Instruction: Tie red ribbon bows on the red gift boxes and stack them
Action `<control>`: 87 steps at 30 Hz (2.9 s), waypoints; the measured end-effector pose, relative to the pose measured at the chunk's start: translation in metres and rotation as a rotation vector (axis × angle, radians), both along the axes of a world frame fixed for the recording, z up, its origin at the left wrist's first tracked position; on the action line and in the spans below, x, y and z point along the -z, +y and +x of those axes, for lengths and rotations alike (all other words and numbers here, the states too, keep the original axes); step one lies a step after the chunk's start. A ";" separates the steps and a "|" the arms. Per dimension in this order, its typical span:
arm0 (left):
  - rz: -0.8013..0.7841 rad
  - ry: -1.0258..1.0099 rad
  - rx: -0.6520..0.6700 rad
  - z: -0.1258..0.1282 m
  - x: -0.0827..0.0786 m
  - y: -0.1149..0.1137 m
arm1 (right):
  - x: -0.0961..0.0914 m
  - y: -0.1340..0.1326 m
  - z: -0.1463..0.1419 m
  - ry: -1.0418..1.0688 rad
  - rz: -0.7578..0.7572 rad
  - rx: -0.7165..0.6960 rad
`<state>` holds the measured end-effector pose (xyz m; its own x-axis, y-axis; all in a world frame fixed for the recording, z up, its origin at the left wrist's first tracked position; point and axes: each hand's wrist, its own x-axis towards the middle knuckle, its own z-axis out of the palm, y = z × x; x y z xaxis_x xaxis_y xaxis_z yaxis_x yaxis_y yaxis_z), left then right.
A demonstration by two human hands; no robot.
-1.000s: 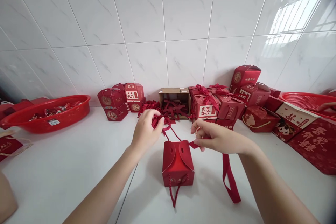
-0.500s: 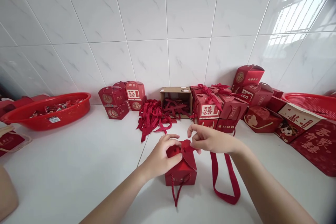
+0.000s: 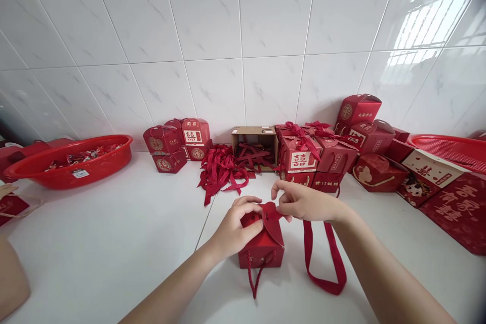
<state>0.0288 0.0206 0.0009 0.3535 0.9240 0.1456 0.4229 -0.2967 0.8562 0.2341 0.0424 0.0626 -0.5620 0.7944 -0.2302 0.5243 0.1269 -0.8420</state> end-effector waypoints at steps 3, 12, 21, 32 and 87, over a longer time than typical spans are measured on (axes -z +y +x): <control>-0.013 -0.028 -0.010 0.001 0.001 0.000 | 0.005 0.001 -0.004 0.023 -0.008 -0.017; -0.002 -0.297 -0.111 -0.001 -0.001 0.003 | 0.015 0.001 -0.011 0.148 0.396 -0.021; 0.123 -0.178 -0.032 -0.013 -0.009 -0.001 | 0.008 -0.004 -0.020 0.373 0.457 -0.020; 0.236 0.106 -0.042 -0.020 -0.008 -0.002 | -0.027 -0.037 0.036 0.813 0.633 0.348; 0.177 0.315 -0.191 -0.055 0.000 0.005 | 0.064 -0.040 0.031 0.095 0.114 0.359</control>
